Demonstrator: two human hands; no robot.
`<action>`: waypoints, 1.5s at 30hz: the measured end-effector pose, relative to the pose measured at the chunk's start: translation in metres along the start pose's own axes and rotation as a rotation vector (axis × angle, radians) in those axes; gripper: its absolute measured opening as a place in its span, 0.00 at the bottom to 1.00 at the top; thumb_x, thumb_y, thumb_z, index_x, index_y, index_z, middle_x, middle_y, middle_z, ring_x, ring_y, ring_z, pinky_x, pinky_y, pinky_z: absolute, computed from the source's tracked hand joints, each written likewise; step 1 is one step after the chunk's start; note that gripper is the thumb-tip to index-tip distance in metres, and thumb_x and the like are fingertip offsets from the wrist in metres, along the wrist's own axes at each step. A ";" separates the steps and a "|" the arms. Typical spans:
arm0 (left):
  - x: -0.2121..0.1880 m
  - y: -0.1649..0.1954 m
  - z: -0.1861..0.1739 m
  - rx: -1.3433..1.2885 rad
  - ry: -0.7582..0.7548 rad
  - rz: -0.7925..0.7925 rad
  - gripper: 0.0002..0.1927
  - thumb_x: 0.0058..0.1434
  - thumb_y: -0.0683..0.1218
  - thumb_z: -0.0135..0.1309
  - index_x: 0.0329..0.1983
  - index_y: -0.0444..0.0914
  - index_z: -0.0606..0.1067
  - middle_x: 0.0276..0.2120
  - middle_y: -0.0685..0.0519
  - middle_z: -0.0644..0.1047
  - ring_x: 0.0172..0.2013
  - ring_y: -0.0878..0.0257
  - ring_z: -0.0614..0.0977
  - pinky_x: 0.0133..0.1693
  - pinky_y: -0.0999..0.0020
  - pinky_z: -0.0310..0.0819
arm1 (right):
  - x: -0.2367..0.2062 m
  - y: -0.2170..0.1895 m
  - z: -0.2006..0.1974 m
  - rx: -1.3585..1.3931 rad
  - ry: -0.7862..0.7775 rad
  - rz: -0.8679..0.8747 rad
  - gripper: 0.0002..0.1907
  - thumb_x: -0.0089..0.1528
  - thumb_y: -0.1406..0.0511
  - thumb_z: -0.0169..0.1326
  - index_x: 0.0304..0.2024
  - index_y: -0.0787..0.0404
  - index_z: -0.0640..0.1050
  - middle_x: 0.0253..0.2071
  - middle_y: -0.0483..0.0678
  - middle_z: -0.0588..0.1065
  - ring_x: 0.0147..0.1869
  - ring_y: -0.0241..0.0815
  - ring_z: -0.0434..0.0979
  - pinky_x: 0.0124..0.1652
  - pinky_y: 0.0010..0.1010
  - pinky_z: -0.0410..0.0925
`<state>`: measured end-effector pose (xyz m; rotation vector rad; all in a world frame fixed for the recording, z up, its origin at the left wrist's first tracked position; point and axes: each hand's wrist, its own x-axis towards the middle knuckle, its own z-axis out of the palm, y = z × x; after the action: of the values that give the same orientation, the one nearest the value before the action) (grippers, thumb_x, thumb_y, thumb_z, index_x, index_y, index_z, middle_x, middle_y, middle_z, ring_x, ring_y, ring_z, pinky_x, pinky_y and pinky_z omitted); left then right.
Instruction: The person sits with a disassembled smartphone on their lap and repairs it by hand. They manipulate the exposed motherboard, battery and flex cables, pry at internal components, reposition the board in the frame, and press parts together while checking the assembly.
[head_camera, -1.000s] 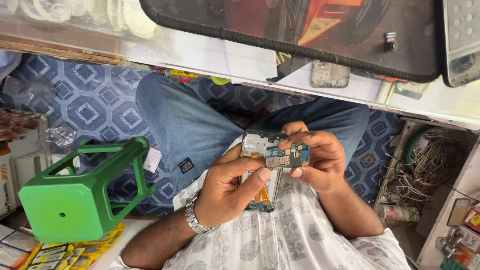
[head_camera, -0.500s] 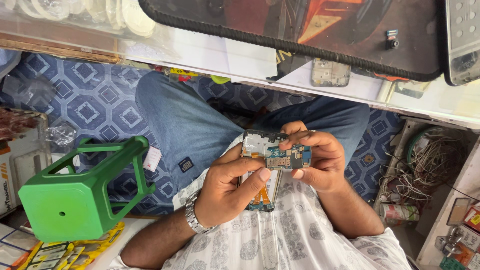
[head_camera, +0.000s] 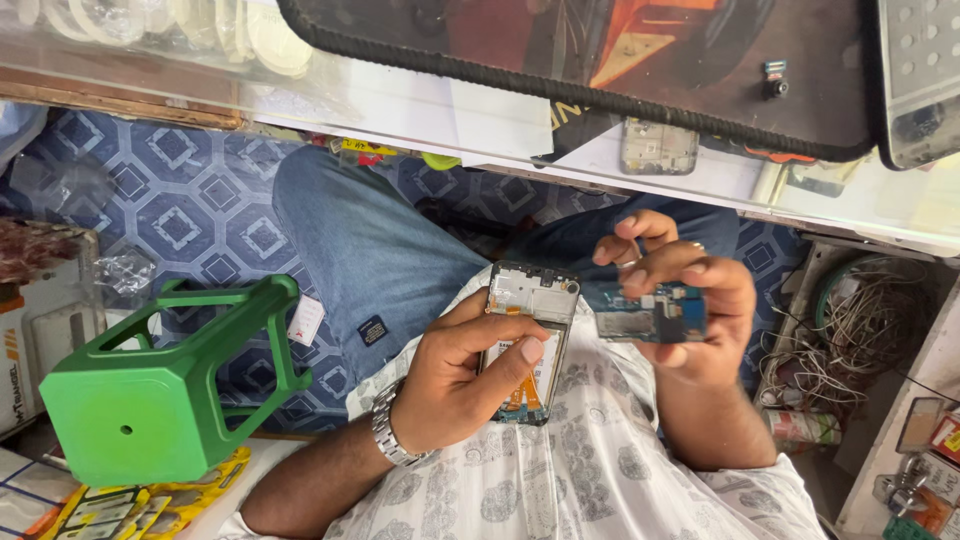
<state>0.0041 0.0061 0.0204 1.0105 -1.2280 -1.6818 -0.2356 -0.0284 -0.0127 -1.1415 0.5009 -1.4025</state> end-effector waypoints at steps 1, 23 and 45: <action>0.000 0.001 0.000 0.012 -0.004 -0.013 0.10 0.70 0.42 0.56 0.49 0.31 0.79 0.50 0.47 0.77 0.50 0.63 0.80 0.51 0.70 0.74 | 0.004 -0.006 0.002 -0.028 0.006 -0.014 0.29 0.61 0.62 0.66 0.65 0.51 0.75 0.50 0.50 0.78 0.65 0.53 0.71 0.58 0.51 0.69; 0.000 -0.007 -0.002 0.044 0.030 -0.052 0.07 0.70 0.41 0.55 0.44 0.31 0.78 0.44 0.49 0.76 0.43 0.65 0.77 0.45 0.72 0.71 | 0.045 -0.047 0.043 -1.127 -0.447 -0.121 0.35 0.58 0.64 0.71 0.62 0.69 0.69 0.52 0.57 0.78 0.52 0.51 0.79 0.47 0.37 0.74; 0.000 0.012 -0.005 0.067 -0.088 0.061 0.09 0.69 0.38 0.55 0.51 0.32 0.78 0.53 0.45 0.77 0.49 0.62 0.81 0.51 0.70 0.76 | -0.003 -0.032 -0.004 -0.174 0.163 0.570 0.05 0.66 0.74 0.58 0.44 0.73 0.79 0.36 0.48 0.79 0.34 0.29 0.74 0.35 0.18 0.65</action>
<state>0.0107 0.0026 0.0306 0.9379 -1.3673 -1.6623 -0.2557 -0.0205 0.0120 -0.9216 0.9944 -0.9669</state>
